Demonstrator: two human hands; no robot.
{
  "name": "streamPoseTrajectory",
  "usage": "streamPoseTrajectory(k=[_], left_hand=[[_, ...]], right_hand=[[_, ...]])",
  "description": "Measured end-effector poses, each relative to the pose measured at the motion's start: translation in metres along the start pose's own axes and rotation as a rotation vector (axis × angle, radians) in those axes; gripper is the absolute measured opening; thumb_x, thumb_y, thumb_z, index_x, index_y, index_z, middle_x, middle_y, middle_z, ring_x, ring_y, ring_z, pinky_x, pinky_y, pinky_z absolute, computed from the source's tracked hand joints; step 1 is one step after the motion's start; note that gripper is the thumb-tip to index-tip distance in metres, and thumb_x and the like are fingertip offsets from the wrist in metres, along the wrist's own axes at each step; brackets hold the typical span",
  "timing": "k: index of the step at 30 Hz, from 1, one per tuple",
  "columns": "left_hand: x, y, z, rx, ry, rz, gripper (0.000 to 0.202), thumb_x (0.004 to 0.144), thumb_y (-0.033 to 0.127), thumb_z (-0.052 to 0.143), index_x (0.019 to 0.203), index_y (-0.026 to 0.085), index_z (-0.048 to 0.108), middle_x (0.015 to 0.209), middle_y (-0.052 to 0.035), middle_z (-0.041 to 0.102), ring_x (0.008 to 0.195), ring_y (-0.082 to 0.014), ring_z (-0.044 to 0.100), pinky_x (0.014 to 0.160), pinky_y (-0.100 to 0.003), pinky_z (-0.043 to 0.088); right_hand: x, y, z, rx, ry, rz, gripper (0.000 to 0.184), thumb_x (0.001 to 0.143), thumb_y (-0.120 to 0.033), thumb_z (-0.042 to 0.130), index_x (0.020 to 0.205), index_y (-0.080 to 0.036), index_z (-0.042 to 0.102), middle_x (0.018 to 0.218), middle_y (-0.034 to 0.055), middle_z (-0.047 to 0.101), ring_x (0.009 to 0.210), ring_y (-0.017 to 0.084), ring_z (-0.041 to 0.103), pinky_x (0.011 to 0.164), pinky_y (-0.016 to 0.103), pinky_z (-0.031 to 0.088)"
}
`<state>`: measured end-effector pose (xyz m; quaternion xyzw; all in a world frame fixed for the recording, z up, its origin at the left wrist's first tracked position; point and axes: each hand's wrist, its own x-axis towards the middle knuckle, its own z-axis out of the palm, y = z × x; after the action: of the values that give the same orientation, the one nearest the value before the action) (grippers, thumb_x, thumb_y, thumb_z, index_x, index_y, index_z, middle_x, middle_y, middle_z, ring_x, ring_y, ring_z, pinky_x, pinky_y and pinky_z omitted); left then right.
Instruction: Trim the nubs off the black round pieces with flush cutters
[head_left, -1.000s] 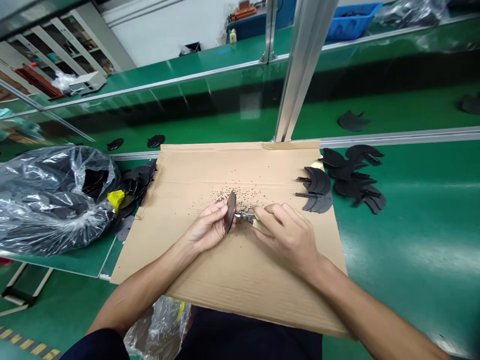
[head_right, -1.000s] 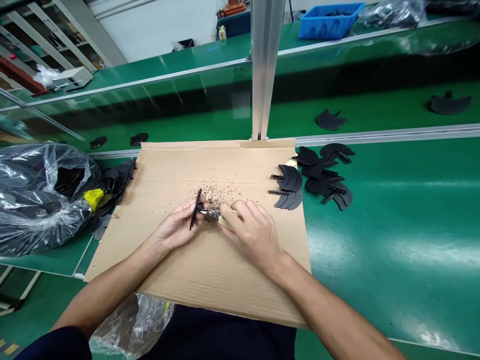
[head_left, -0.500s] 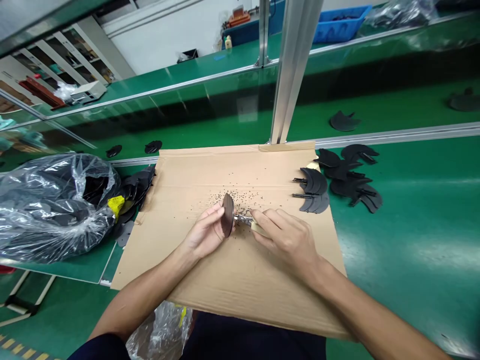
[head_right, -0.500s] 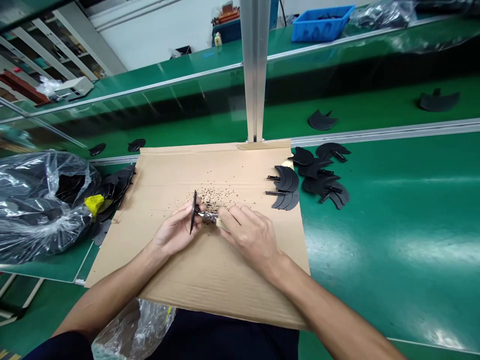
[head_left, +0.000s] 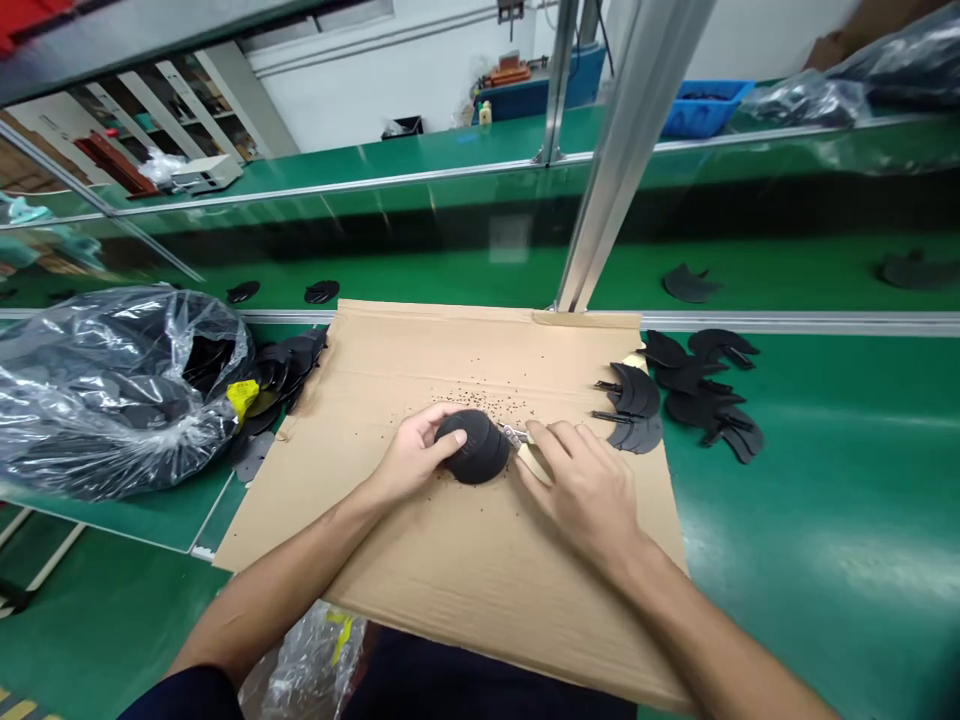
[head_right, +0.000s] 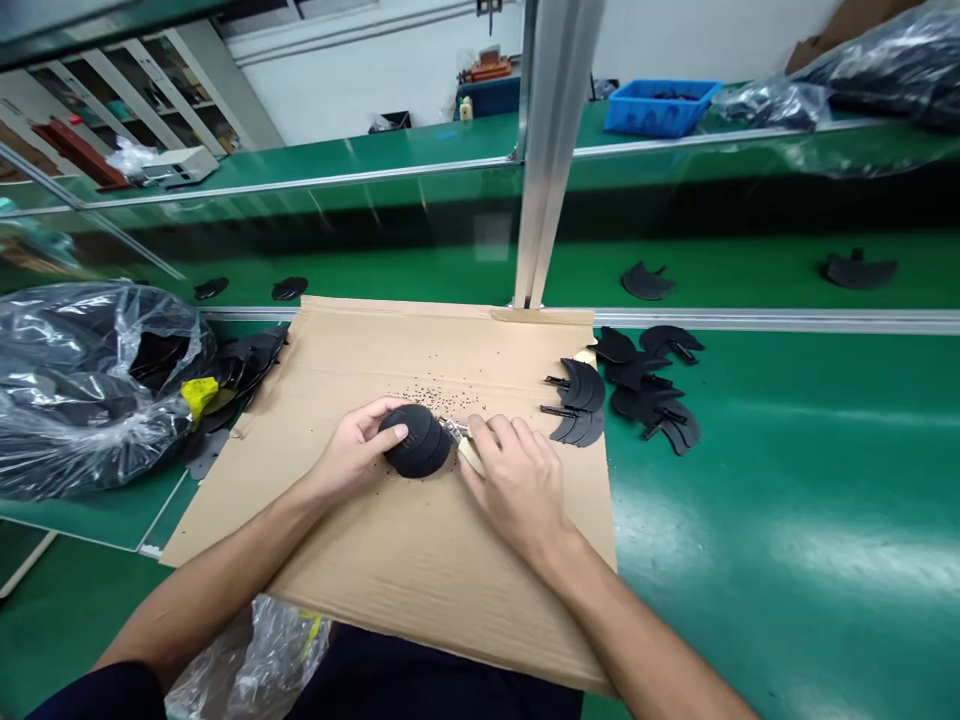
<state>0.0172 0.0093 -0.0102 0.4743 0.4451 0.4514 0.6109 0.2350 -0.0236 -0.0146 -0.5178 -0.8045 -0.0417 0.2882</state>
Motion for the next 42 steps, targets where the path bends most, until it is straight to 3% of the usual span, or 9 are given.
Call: streamPoseTrajectory(k=[6, 10, 13, 19, 24, 31, 35, 38, 42], left_hand=[[0.013, -0.005, -0.006, -0.147, 0.147, 0.006, 0.029, 0.07, 0.031, 0.086, 0.086, 0.014, 0.069, 0.082, -0.0012, 0.069, 0.08, -0.0142, 0.061, 0.08, -0.025, 0.047], [0.008, -0.002, -0.003, -0.22, 0.073, -0.024, 0.034, 0.067, 0.033, 0.089, 0.085, 0.014, 0.069, 0.085, -0.0015, 0.07, 0.082, -0.0134, 0.063, 0.081, -0.024, 0.048], [0.003, -0.002, 0.0, -0.23, -0.018, -0.039, 0.036, 0.065, 0.034, 0.092, 0.086, 0.014, 0.07, 0.084, -0.0019, 0.071, 0.08, -0.0135, 0.064, 0.078, -0.024, 0.049], [0.01, -0.006, -0.005, -0.278, -0.109, -0.11, 0.051, 0.076, 0.062, 0.077, 0.092, 0.014, 0.076, 0.09, -0.0085, 0.074, 0.082, -0.0191, 0.068, 0.077, -0.029, 0.053], [0.024, 0.006, -0.026, -0.022, -0.284, -0.072, 0.05, 0.077, 0.06, 0.078, 0.096, 0.015, 0.08, 0.085, -0.0078, 0.075, 0.072, -0.0151, 0.064, 0.069, -0.025, 0.049], [0.03, 0.019, -0.039, 0.142, -0.495, -0.206, 0.049, 0.064, 0.053, 0.089, 0.093, 0.016, 0.08, 0.078, -0.0064, 0.074, 0.063, -0.0139, 0.066, 0.067, -0.028, 0.054], [0.053, 0.031, -0.036, 0.376, -0.406, 0.117, 0.028, 0.073, 0.041, 0.084, 0.086, 0.017, 0.081, 0.089, -0.0097, 0.075, 0.083, -0.0192, 0.07, 0.078, -0.029, 0.056], [0.094, 0.046, -0.039, 0.715, -0.119, 0.345, 0.016, 0.082, 0.031, 0.073, 0.089, 0.019, 0.081, 0.096, -0.01, 0.074, 0.091, -0.0214, 0.069, 0.084, -0.031, 0.056], [0.163, 0.062, -0.04, 0.97, 0.12, 0.382, 0.016, 0.083, 0.021, 0.063, 0.088, 0.016, 0.077, 0.102, -0.0122, 0.073, 0.102, -0.0262, 0.066, 0.097, -0.038, 0.053]], right_hand=[[0.007, 0.001, -0.007, 0.49, -0.02, 0.194, 0.018, 0.094, -0.032, 0.062, 0.108, -0.021, 0.064, 0.107, 0.0089, 0.067, 0.094, 0.022, 0.068, 0.072, 0.031, 0.055], [0.009, -0.002, -0.011, 0.814, -0.175, 0.179, 0.023, 0.095, -0.037, 0.063, 0.113, -0.022, 0.065, 0.128, 0.0132, 0.063, 0.117, 0.024, 0.065, 0.081, 0.031, 0.058], [0.009, -0.005, -0.012, 0.884, -0.275, 0.185, 0.023, 0.093, -0.034, 0.066, 0.112, -0.022, 0.065, 0.107, 0.0089, 0.068, 0.098, 0.021, 0.069, 0.076, 0.03, 0.057], [0.006, -0.006, -0.012, 0.66, -0.142, 0.027, 0.024, 0.09, -0.027, 0.067, 0.113, -0.023, 0.066, 0.091, 0.0051, 0.07, 0.074, 0.019, 0.067, 0.066, 0.031, 0.057], [0.005, 0.004, -0.003, 0.344, 0.102, -0.22, 0.026, 0.091, -0.027, 0.063, 0.117, -0.023, 0.067, 0.107, 0.0127, 0.074, 0.094, 0.028, 0.073, 0.079, 0.041, 0.06], [0.004, 0.002, -0.003, 0.197, 0.071, -0.388, 0.014, 0.093, -0.022, 0.059, 0.105, -0.019, 0.067, 0.113, 0.0144, 0.075, 0.088, 0.023, 0.071, 0.071, 0.035, 0.053], [0.0, -0.001, -0.003, 0.172, 0.104, -0.26, 0.021, 0.091, -0.021, 0.06, 0.11, -0.017, 0.067, 0.129, 0.0189, 0.066, 0.084, 0.021, 0.069, 0.075, 0.036, 0.054], [-0.003, 0.0, -0.002, 0.157, 0.1, -0.189, 0.023, 0.088, -0.021, 0.062, 0.11, -0.018, 0.067, 0.132, 0.0192, 0.062, 0.084, 0.022, 0.068, 0.076, 0.037, 0.054], [-0.011, 0.0, 0.001, 0.159, 0.029, -0.156, 0.028, 0.085, -0.025, 0.066, 0.112, -0.018, 0.065, 0.129, 0.0187, 0.063, 0.097, 0.025, 0.067, 0.082, 0.039, 0.053]])
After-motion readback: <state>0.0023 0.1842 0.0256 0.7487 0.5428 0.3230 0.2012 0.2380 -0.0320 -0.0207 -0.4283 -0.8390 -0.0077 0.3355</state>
